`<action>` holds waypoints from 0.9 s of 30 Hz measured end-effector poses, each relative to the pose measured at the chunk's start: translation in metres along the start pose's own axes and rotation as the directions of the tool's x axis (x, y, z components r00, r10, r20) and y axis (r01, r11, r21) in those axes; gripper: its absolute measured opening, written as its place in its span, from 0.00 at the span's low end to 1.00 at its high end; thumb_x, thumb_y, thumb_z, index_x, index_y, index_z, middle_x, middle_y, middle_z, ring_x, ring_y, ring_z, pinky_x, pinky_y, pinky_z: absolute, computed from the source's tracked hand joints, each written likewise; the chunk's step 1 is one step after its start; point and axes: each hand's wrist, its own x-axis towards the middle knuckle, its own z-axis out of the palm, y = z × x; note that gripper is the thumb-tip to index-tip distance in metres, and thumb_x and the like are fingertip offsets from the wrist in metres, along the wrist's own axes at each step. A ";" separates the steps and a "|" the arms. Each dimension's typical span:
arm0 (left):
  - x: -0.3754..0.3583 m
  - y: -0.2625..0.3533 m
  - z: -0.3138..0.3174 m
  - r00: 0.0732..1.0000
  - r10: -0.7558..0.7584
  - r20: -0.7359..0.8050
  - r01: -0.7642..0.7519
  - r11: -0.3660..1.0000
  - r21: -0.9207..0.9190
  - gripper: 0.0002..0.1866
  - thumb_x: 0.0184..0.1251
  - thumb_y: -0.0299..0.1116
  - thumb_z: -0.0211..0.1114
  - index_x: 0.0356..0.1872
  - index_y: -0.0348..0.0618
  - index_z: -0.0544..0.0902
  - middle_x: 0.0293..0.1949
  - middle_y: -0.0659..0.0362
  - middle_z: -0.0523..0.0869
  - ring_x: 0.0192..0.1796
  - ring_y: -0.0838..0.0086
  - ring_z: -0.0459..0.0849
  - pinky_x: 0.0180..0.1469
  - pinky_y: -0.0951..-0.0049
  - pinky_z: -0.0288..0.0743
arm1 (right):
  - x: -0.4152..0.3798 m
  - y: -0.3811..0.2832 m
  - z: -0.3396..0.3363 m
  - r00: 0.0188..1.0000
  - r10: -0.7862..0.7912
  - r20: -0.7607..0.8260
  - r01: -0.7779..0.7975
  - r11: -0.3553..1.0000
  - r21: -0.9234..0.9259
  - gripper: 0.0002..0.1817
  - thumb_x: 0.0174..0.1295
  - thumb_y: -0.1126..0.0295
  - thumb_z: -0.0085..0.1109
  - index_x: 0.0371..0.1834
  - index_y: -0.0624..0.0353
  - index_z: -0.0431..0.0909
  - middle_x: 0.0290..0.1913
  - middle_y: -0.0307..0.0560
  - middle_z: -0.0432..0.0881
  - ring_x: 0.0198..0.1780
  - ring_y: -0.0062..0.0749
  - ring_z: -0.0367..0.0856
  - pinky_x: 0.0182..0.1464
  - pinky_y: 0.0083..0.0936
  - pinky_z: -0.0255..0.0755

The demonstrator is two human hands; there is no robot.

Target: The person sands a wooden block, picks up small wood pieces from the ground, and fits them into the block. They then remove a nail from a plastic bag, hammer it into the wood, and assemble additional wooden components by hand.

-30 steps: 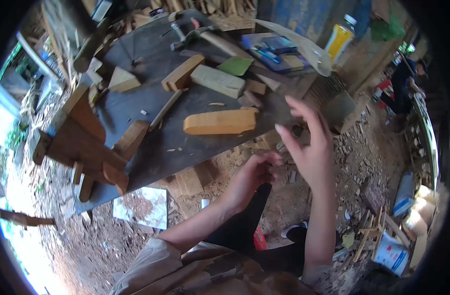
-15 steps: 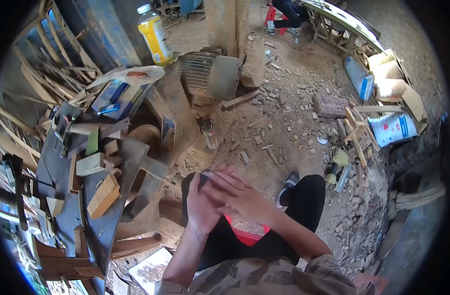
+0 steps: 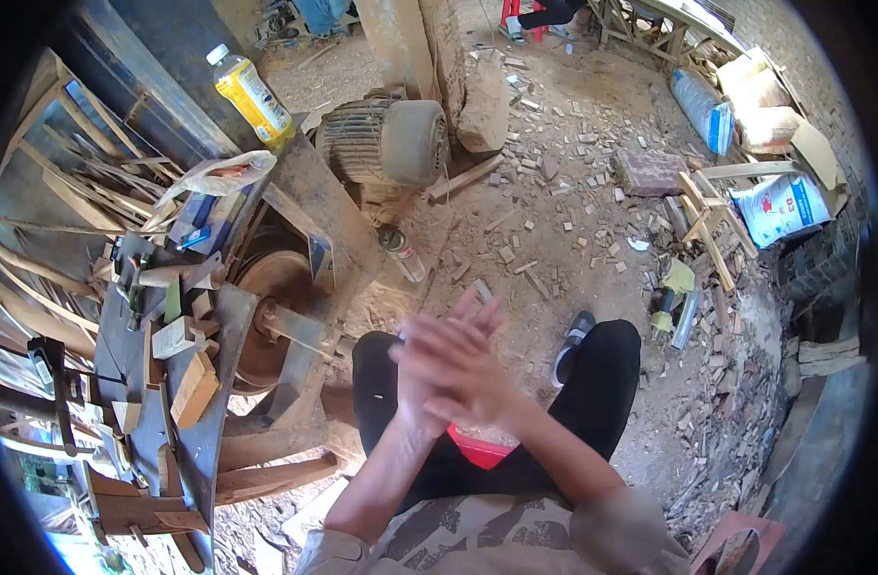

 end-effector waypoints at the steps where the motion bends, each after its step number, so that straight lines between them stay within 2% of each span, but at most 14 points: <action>1: -0.002 0.004 0.004 0.996 0.021 -0.090 -0.015 0.997 0.074 0.44 0.91 0.65 0.43 0.92 0.42 0.58 0.91 0.48 0.61 0.92 0.57 0.57 0.91 0.54 0.50 | -0.007 0.021 0.004 0.998 0.041 -0.050 -0.043 0.998 -0.037 0.34 0.78 0.53 0.63 0.85 0.47 0.75 0.89 0.59 0.66 0.90 0.52 0.63 0.90 0.52 0.49; 2: -0.004 0.009 0.010 0.982 0.061 -0.178 -0.034 0.988 0.149 0.44 0.91 0.66 0.42 0.92 0.43 0.57 0.92 0.48 0.60 0.93 0.57 0.55 0.92 0.54 0.50 | -0.010 0.042 0.009 0.993 0.068 -0.098 -0.075 0.995 -0.068 0.34 0.77 0.54 0.65 0.85 0.48 0.75 0.89 0.58 0.65 0.90 0.52 0.63 0.90 0.52 0.50; 4: -0.014 0.019 0.028 0.990 0.095 -0.101 -0.086 0.992 0.088 0.42 0.92 0.64 0.40 0.92 0.45 0.57 0.92 0.50 0.58 0.94 0.59 0.54 0.92 0.55 0.46 | -0.010 0.075 0.013 0.879 0.456 -0.141 -0.434 0.887 0.161 0.34 0.82 0.55 0.60 0.87 0.56 0.71 0.91 0.60 0.63 0.91 0.56 0.58 0.91 0.49 0.49; 7: -0.018 0.028 0.031 0.987 0.158 -0.021 -0.154 0.979 0.133 0.40 0.93 0.62 0.40 0.92 0.45 0.58 0.92 0.50 0.59 0.93 0.61 0.56 0.93 0.56 0.45 | -0.016 0.068 0.015 0.736 0.625 -0.261 -0.518 0.768 0.377 0.35 0.85 0.55 0.56 0.88 0.62 0.66 0.91 0.61 0.62 0.92 0.58 0.56 0.92 0.46 0.46; 10: 0.005 0.014 -0.008 0.982 0.185 -0.043 -0.156 0.913 0.377 0.42 0.92 0.62 0.40 0.95 0.48 0.50 0.94 0.52 0.52 0.95 0.63 0.49 0.93 0.58 0.39 | 0.010 0.011 0.024 0.753 0.651 -0.097 -0.340 0.512 0.789 0.32 0.88 0.55 0.52 0.90 0.56 0.65 0.91 0.60 0.63 0.93 0.55 0.55 0.92 0.48 0.43; 11: 0.012 0.005 -0.013 0.980 0.157 -0.123 -0.086 0.891 0.447 0.43 0.92 0.62 0.42 0.95 0.48 0.50 0.94 0.52 0.51 0.95 0.64 0.48 0.93 0.58 0.40 | 0.018 -0.013 0.022 0.828 0.546 -0.127 -0.335 0.664 0.668 0.34 0.86 0.53 0.53 0.90 0.55 0.66 0.91 0.60 0.63 0.93 0.56 0.54 0.92 0.48 0.42; 13: 0.023 -0.031 -0.039 0.921 0.344 -0.186 -0.263 0.896 0.358 0.45 0.91 0.65 0.44 0.93 0.43 0.54 0.92 0.50 0.58 0.93 0.53 0.54 0.92 0.55 0.47 | 0.026 -0.050 0.020 0.949 0.299 -0.102 -0.240 0.893 0.380 0.39 0.82 0.49 0.56 0.90 0.55 0.66 0.92 0.60 0.62 0.94 0.56 0.53 0.93 0.50 0.40; 15: 0.022 -0.019 -0.019 0.942 0.188 -0.277 -0.158 0.979 0.126 0.47 0.90 0.68 0.43 0.93 0.42 0.53 0.93 0.50 0.57 0.93 0.54 0.54 0.92 0.55 0.49 | 0.027 -0.033 0.016 0.998 0.059 0.012 -0.061 0.987 0.148 0.39 0.79 0.48 0.59 0.88 0.55 0.70 0.91 0.60 0.62 0.94 0.57 0.52 0.92 0.57 0.38; 17: 0.000 0.011 0.008 0.980 0.123 -0.156 -0.138 0.987 -0.088 0.47 0.90 0.69 0.41 0.92 0.42 0.53 0.92 0.48 0.57 0.91 0.58 0.59 0.91 0.54 0.54 | 0.018 0.011 0.030 0.999 -0.035 0.014 0.033 0.995 0.092 0.37 0.74 0.50 0.61 0.83 0.56 0.77 0.89 0.60 0.66 0.91 0.60 0.57 0.91 0.60 0.41; 19: -0.031 0.042 0.029 0.984 0.162 -0.075 -0.162 0.987 0.015 0.48 0.89 0.71 0.41 0.90 0.40 0.58 0.91 0.44 0.59 0.87 0.54 0.67 0.90 0.52 0.58 | 0.017 0.035 0.022 0.978 0.208 0.031 -0.191 0.940 -0.285 0.37 0.76 0.51 0.60 0.85 0.57 0.73 0.88 0.59 0.68 0.89 0.60 0.62 0.90 0.53 0.49; 22: -0.090 0.095 0.041 0.980 0.149 0.130 -0.178 0.952 0.250 0.47 0.89 0.71 0.38 0.84 0.36 0.70 0.84 0.37 0.71 0.72 0.50 0.87 0.83 0.48 0.71 | -0.009 0.092 0.029 0.923 0.381 0.043 -0.375 0.920 -0.116 0.38 0.80 0.60 0.63 0.90 0.57 0.63 0.89 0.61 0.66 0.89 0.53 0.64 0.88 0.54 0.53; 23: -0.105 0.109 0.037 0.951 0.223 0.216 -0.288 0.892 0.349 0.46 0.90 0.70 0.35 0.80 0.35 0.75 0.78 0.34 0.80 0.64 0.48 0.92 0.77 0.47 0.78 | -0.017 0.096 0.030 0.925 0.381 0.007 -0.380 0.923 -0.057 0.39 0.80 0.62 0.63 0.90 0.59 0.63 0.88 0.61 0.67 0.88 0.54 0.67 0.87 0.52 0.55; 24: -0.121 0.123 0.051 0.920 0.339 0.197 -0.383 0.674 0.632 0.42 0.90 0.66 0.40 0.74 0.34 0.80 0.72 0.36 0.85 0.65 0.49 0.91 0.74 0.50 0.79 | -0.020 0.097 0.033 0.921 0.389 -0.026 -0.389 0.921 0.000 0.39 0.79 0.64 0.64 0.90 0.61 0.62 0.88 0.62 0.68 0.86 0.55 0.70 0.86 0.50 0.58; 27: -0.151 0.154 0.066 0.702 0.642 0.309 -0.245 -0.190 0.951 0.25 0.85 0.48 0.61 0.64 0.34 0.86 0.64 0.44 0.90 0.62 0.54 0.91 0.71 0.55 0.78 | 0.018 0.062 0.032 0.903 0.426 0.058 -0.429 0.888 0.165 0.35 0.80 0.67 0.64 0.87 0.60 0.67 0.81 0.61 0.77 0.79 0.52 0.78 0.82 0.47 0.65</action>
